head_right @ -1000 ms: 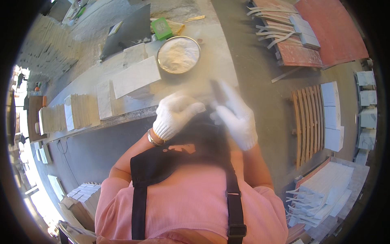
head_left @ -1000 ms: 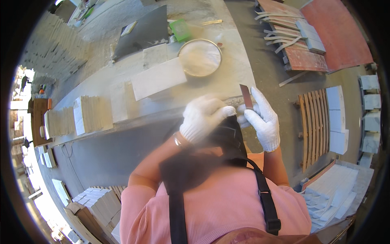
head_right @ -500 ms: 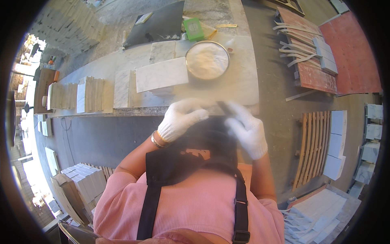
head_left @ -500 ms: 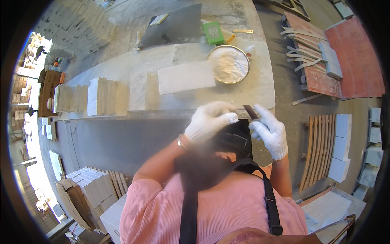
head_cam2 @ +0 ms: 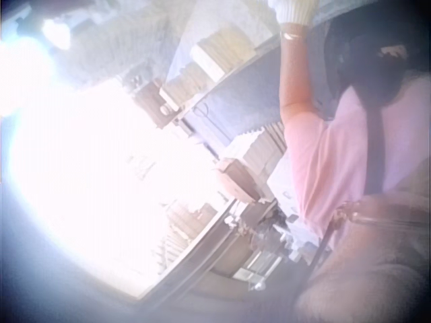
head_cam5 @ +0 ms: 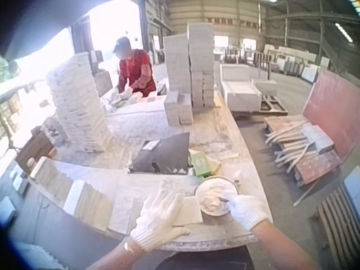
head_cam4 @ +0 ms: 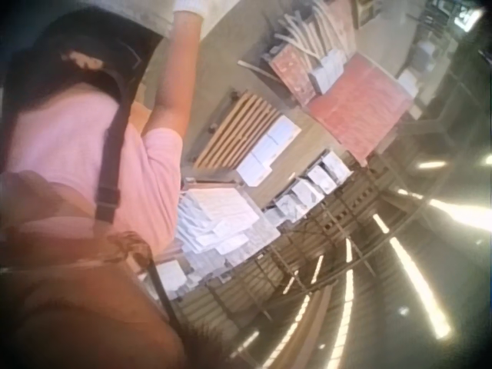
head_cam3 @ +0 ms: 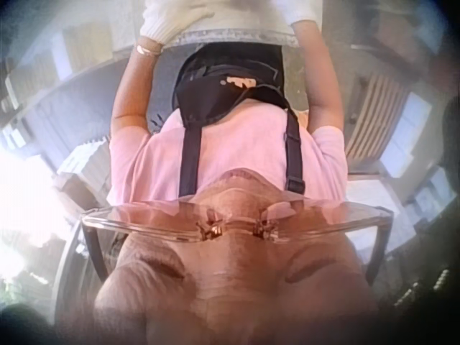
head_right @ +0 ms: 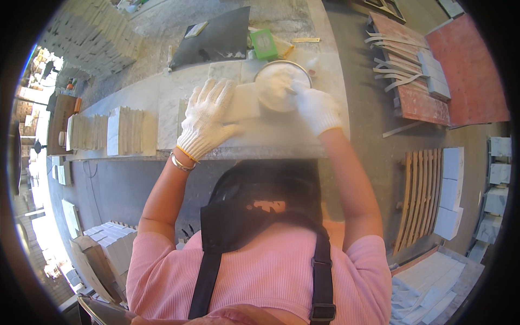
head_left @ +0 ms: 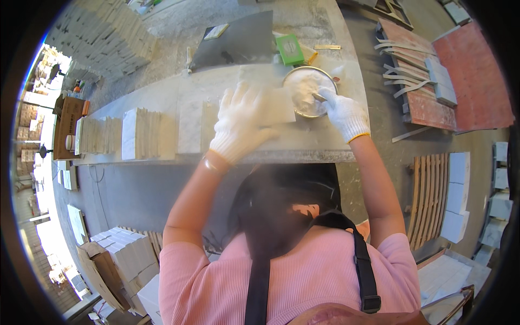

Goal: The person uses a green sponge to wipe the surface of a rectangular stone tile, then uses a small metal scraper to remove residue from the edges. The person repeats this process on multiple tiles, stacking the finished ones on the table.

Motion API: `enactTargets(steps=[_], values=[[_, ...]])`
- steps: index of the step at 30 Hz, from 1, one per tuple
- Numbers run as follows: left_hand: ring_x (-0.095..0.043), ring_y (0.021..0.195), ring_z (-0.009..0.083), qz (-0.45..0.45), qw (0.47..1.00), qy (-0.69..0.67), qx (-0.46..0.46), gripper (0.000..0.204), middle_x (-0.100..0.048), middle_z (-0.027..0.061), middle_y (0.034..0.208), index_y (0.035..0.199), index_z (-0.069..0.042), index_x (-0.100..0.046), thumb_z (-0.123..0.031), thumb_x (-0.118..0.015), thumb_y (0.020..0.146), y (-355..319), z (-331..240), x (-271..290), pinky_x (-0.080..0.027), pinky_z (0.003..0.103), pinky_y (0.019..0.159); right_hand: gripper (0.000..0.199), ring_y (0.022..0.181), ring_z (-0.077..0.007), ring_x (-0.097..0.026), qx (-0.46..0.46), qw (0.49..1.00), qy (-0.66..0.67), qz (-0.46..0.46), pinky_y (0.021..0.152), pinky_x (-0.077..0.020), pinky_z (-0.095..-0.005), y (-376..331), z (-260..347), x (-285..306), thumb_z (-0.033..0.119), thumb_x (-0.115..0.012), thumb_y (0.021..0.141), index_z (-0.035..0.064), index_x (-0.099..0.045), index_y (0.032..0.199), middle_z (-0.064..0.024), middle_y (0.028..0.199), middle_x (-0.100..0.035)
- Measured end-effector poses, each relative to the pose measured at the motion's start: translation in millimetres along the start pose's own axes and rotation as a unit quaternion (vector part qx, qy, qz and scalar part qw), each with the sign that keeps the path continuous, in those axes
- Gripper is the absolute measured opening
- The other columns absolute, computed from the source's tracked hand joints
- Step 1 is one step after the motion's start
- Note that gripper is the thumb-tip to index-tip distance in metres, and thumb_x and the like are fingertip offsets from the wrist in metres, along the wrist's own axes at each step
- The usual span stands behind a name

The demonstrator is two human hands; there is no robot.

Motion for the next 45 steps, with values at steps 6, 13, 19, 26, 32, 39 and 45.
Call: enactTargets(steps=[6,13,19,26,32,39,45], values=[[-0.061,0.123,0.0385,0.029,0.997,-0.065,-0.019,0.077,-0.064,0.0162,0.133,0.133,-0.009,-0.064,-0.032,-0.091,0.065,13,9,4,-0.048,0.050,0.106,0.041,0.102,-0.0369,-0.071,-0.040,0.998,-0.022,0.037,0.085,-0.0565,-0.0494,-20,8,32,0.043,-0.063,0.099,0.0309,-0.064,0.138,-0.0143,0.113,-0.074],[-0.060,0.129,0.0306,-0.076,0.949,-0.301,0.060,0.090,-0.063,0.0153,0.139,0.140,-0.007,-0.062,-0.026,-0.097,0.059,-17,-1,55,-0.047,0.043,0.111,0.066,0.123,-0.0295,-0.066,0.089,0.835,0.523,-0.144,0.105,-0.0513,-0.0396,-70,63,87,0.040,-0.075,0.094,0.0064,-0.057,0.148,-0.0156,0.142,-0.063],[-0.058,0.131,0.0290,-0.023,0.896,-0.439,0.061,0.096,-0.061,0.0155,0.139,0.145,-0.004,-0.057,-0.022,-0.097,0.060,-39,-33,39,-0.045,0.041,0.112,0.083,0.135,-0.0299,-0.057,0.315,0.871,0.334,-0.174,0.112,-0.0446,-0.0405,-98,113,102,0.042,-0.083,0.087,0.0012,-0.052,0.152,-0.0224,0.154,-0.051],[-0.063,0.125,0.0291,0.141,0.545,-0.817,0.123,0.087,-0.063,0.0188,0.136,0.149,0.003,-0.049,-0.048,-0.082,0.086,-66,-61,-7,-0.051,0.041,0.106,0.043,0.129,-0.0254,-0.061,0.145,0.840,0.466,-0.237,0.109,-0.0477,-0.0362,-88,82,88,0.013,-0.074,0.095,0.0012,-0.066,0.136,-0.0169,0.143,-0.062],[-0.067,0.115,0.0296,0.167,0.364,-0.899,0.175,0.057,-0.065,0.0169,0.135,0.144,0.002,-0.053,-0.040,-0.060,0.106,-73,-70,-33,-0.055,0.044,0.100,0.035,0.123,-0.0197,-0.064,0.097,0.819,0.551,-0.126,0.109,-0.0469,-0.0337,-104,63,72,0.013,-0.060,0.105,-0.0043,-0.066,0.135,-0.0131,0.133,-0.069],[-0.068,0.114,0.0262,0.153,0.385,-0.879,0.236,0.056,-0.066,0.0146,0.133,0.141,0.001,-0.056,-0.041,-0.062,0.105,-79,-58,-51,-0.056,0.042,0.099,0.035,0.112,-0.0156,-0.066,0.079,0.812,0.578,-0.031,0.101,-0.0497,-0.0307,-109,67,69,0.017,-0.061,0.106,-0.0043,-0.068,0.132,-0.0103,0.119,-0.074],[-0.066,0.109,0.0160,0.115,0.556,-0.788,0.240,0.046,-0.069,0.0072,0.126,0.138,0.001,-0.061,-0.033,-0.063,0.106,-74,-38,-50,-0.055,0.034,0.095,0.035,0.103,-0.0120,-0.066,0.079,0.838,0.540,0.017,0.094,-0.0522,-0.0273,-98,76,54,0.007,-0.069,0.099,-0.0029,-0.068,0.132,-0.0078,0.113,-0.074]])
Point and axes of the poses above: each hand's wrist, its own y-axis towards the middle knuckle, its own x-axis out of the back of the hand, z = x × y, the point moved 4 cm from there along y, towards the middle knuckle
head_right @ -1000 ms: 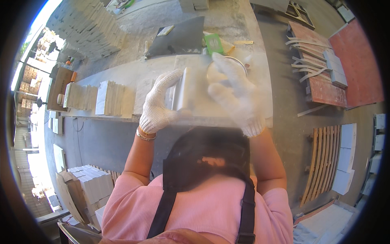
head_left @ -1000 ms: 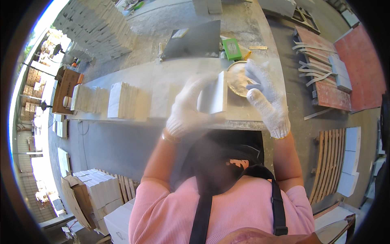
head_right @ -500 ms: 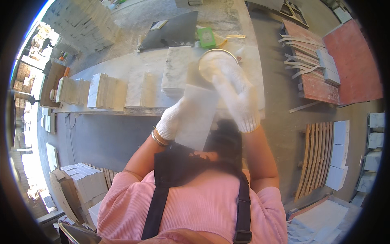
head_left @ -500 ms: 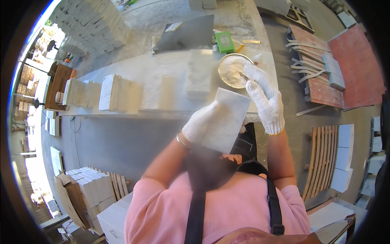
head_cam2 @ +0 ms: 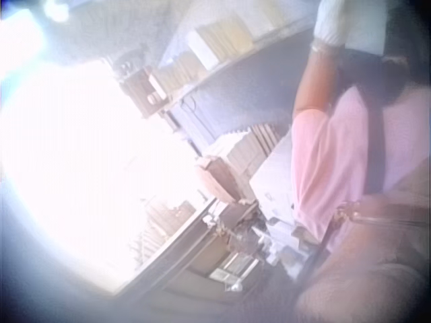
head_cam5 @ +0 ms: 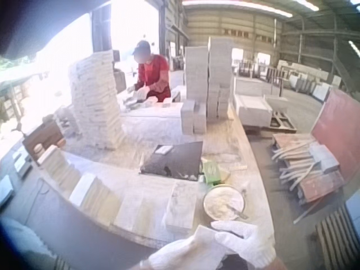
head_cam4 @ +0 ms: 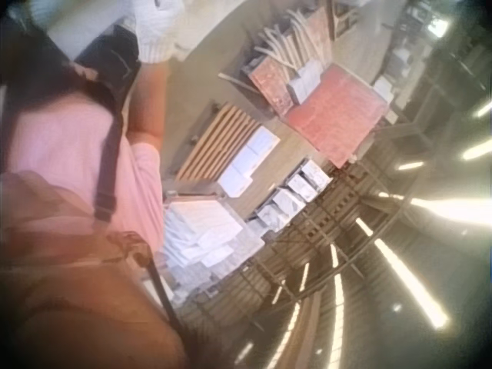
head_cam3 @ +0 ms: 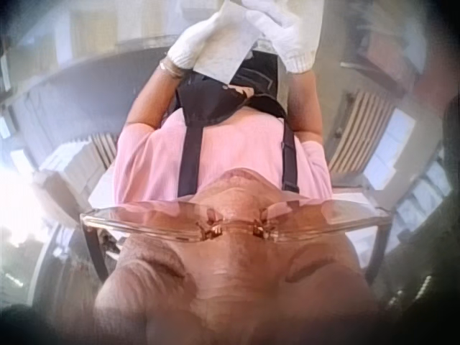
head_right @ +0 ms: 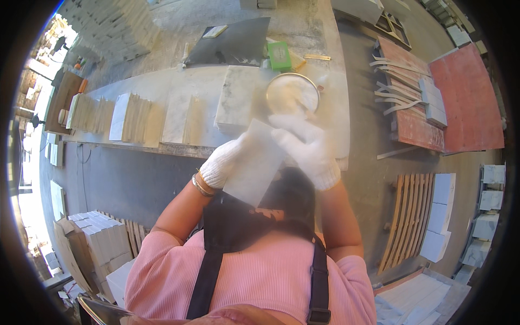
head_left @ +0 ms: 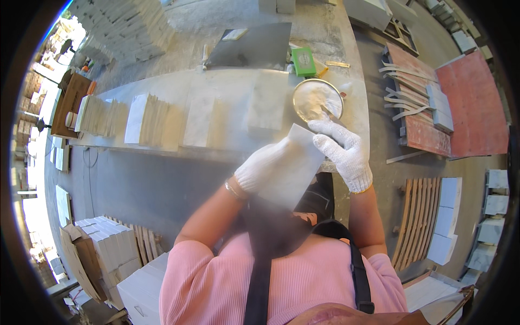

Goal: The person uses a green sponge to wipe the surface of a rectangular stone tile, then uses a small metal scraper to remove residue from the edges. The person repeats this process on multiple tiles, stacking the finished ones on the table.

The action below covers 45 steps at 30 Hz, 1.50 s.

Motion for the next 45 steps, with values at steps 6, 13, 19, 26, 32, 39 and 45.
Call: enactTargets(steps=[6,13,19,26,32,39,45], values=[[-0.065,0.101,0.0097,0.028,0.978,0.160,0.132,0.044,-0.073,0.0031,0.115,0.130,0.002,-0.068,-0.029,-0.072,0.099,-3,-75,21,-0.053,0.028,0.092,0.042,0.094,-0.0096,-0.067,-0.093,0.991,0.096,0.004,0.085,-0.0550,-0.0269,17,-18,-16,0.009,-0.074,0.095,0.0006,-0.067,0.136,-0.0042,0.116,-0.072],[-0.068,0.088,0.0119,-0.012,0.857,0.513,0.048,0.038,-0.076,0.0058,0.100,0.121,-0.004,-0.074,-0.028,-0.076,0.091,49,-136,54,-0.056,0.031,0.083,0.049,0.095,-0.0112,-0.069,-0.120,0.991,0.059,-0.029,0.084,-0.0550,-0.0266,47,-41,-25,0.019,-0.076,0.094,0.0022,-0.065,0.139,-0.0041,0.120,-0.072],[-0.073,0.089,0.0249,-0.013,0.752,0.657,-0.039,0.032,-0.076,0.0120,0.102,0.111,-0.010,-0.078,-0.031,-0.077,0.086,71,-140,55,-0.056,0.036,0.084,0.047,0.104,-0.0173,-0.070,0.107,0.967,-0.222,-0.058,0.090,-0.0546,-0.0301,100,-24,11,0.021,-0.075,0.095,0.0021,-0.066,0.137,-0.0090,0.119,-0.075],[-0.057,0.130,0.0368,-0.033,0.638,0.736,-0.224,0.052,-0.064,0.0130,0.136,0.122,-0.013,-0.071,-0.036,-0.083,0.077,54,-126,36,-0.046,0.048,0.105,0.065,0.128,-0.0377,-0.059,0.027,0.854,-0.510,-0.096,0.103,-0.0482,-0.0515,224,-35,17,0.055,-0.064,0.091,0.0181,-0.057,0.143,-0.0180,0.137,-0.060],[-0.048,0.140,0.0417,-0.023,0.655,0.722,-0.221,0.081,-0.058,0.0141,0.145,0.137,-0.008,-0.060,-0.042,-0.088,0.070,45,-107,27,-0.040,0.055,0.112,0.066,0.126,-0.0431,-0.058,-0.058,0.803,-0.591,-0.042,0.103,-0.0474,-0.0564,264,-66,-7,0.054,-0.068,0.086,0.0226,-0.055,0.143,-0.0161,0.141,-0.056],[-0.047,0.141,0.0400,0.001,0.636,0.733,-0.241,0.086,-0.058,0.0129,0.146,0.138,-0.008,-0.060,-0.043,-0.089,0.064,45,-106,29,-0.040,0.054,0.112,0.070,0.123,-0.0306,-0.063,0.120,0.905,-0.379,-0.152,0.104,-0.0504,-0.0422,195,-22,34,0.032,-0.067,0.090,0.0158,-0.047,0.155,-0.0179,0.143,-0.060],[-0.047,0.141,0.0380,0.004,0.646,0.725,-0.239,0.084,-0.058,0.0120,0.146,0.137,-0.009,-0.061,-0.042,-0.089,0.065,44,-105,30,-0.041,0.053,0.111,0.072,0.132,-0.0230,-0.056,-0.010,0.991,0.095,-0.098,0.113,-0.0416,-0.0355,71,-9,12,0.011,-0.061,0.092,-0.0025,-0.038,0.159,-0.0148,0.147,-0.056]])
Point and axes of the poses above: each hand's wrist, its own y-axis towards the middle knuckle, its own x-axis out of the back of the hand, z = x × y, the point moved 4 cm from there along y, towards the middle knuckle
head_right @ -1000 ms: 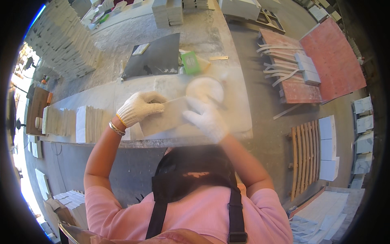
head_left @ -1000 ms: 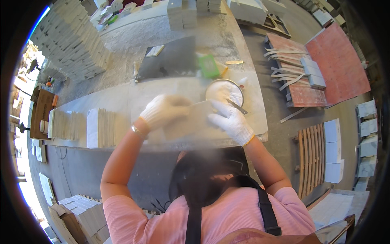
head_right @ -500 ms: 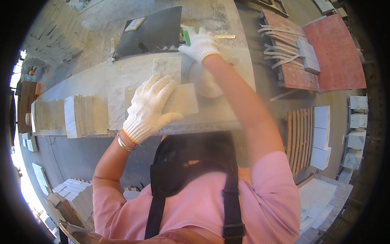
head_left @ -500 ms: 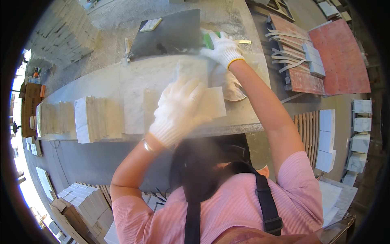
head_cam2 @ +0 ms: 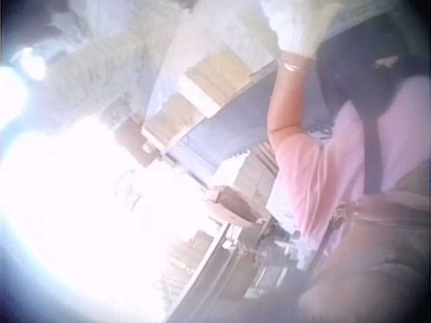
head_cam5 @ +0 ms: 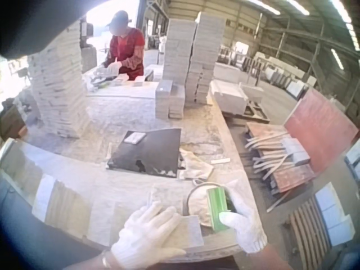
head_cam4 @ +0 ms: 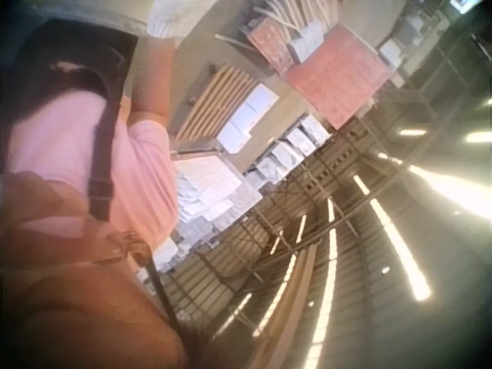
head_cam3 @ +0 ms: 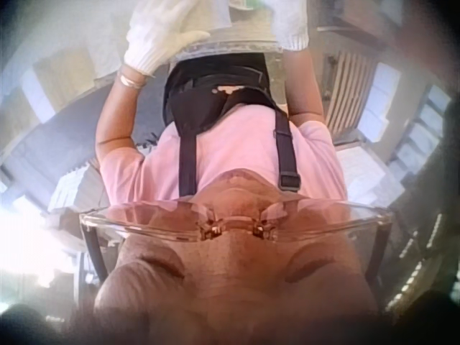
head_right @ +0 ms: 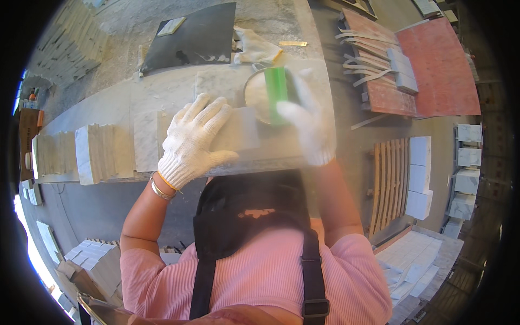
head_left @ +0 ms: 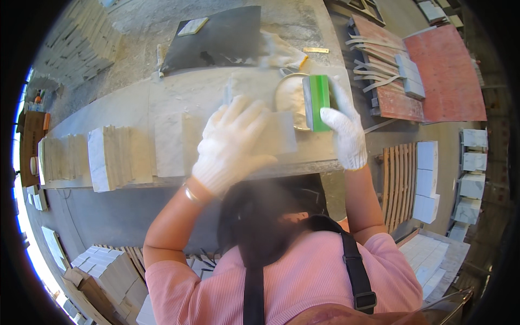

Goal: The person uses a green sponge to wipe the surface of a rectangular stone tile, then uses a small metal scraper to remove residue from the edges. The person repeats this process on multiple tiles, stacking the finished ones on the table.

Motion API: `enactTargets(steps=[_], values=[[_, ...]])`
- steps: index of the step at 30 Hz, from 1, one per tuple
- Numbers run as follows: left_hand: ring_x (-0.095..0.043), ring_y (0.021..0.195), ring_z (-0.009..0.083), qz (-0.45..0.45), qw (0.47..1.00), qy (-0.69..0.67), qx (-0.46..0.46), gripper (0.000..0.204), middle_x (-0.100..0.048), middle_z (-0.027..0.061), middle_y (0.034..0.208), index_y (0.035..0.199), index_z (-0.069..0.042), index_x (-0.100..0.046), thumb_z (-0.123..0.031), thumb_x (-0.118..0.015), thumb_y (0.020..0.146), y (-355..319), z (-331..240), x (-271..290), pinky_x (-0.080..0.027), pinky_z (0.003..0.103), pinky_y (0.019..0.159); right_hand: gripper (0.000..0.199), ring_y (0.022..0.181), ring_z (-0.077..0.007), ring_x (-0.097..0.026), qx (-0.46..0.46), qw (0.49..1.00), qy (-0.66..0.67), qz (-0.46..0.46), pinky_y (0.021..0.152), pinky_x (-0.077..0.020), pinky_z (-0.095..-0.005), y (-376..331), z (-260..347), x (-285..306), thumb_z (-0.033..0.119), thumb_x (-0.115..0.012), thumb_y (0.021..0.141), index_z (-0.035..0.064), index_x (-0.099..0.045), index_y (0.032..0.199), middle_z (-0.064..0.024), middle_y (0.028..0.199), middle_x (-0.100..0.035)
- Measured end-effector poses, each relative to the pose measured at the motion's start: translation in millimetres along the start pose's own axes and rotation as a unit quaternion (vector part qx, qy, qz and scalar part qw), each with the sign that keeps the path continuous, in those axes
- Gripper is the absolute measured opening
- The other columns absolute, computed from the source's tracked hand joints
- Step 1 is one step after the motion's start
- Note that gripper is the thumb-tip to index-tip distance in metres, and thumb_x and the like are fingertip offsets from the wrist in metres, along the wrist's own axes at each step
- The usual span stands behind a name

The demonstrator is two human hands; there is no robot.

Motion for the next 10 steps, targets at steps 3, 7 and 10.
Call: enactTargets(steps=[3,7,10], values=[[-0.048,0.141,0.0373,-0.008,1.000,0.008,-0.006,0.082,-0.058,0.0119,0.146,0.136,-0.009,-0.061,-0.042,-0.088,0.066,-1,0,-1,-0.042,0.052,0.110,0.071,0.138,-0.0244,-0.050,0.061,0.993,-0.094,-0.019,0.117,-0.0368,-0.0370,-24,-14,-22,0.015,-0.061,0.094,-0.0057,-0.038,0.158,-0.0155,0.152,-0.052],[-0.048,0.141,0.0367,-0.007,1.000,0.022,-0.002,0.080,-0.057,0.0119,0.147,0.134,-0.008,-0.062,-0.043,-0.087,0.066,-3,0,-4,-0.043,0.052,0.110,0.067,0.140,-0.0225,-0.047,0.116,0.985,-0.126,-0.015,0.116,-0.0376,-0.0379,-11,-40,-35,0.018,-0.061,0.097,-0.0009,-0.039,0.157,-0.0154,0.154,-0.049],[-0.048,0.141,0.0369,-0.025,1.000,0.019,-0.004,0.083,-0.057,0.0121,0.148,0.136,-0.008,-0.062,-0.043,-0.087,0.065,-5,-1,-6,-0.043,0.051,0.110,0.071,0.152,-0.0293,-0.033,0.052,0.996,-0.071,0.018,0.125,-0.0221,-0.0381,21,-62,-23,0.023,-0.065,0.098,0.0032,-0.037,0.160,-0.0172,0.160,-0.043]])
Point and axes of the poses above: each hand's wrist, its own y-axis towards the middle knuckle, its own x-axis out of the back of the hand, z = x × y, the point moved 4 cm from there along y, towards the middle knuckle
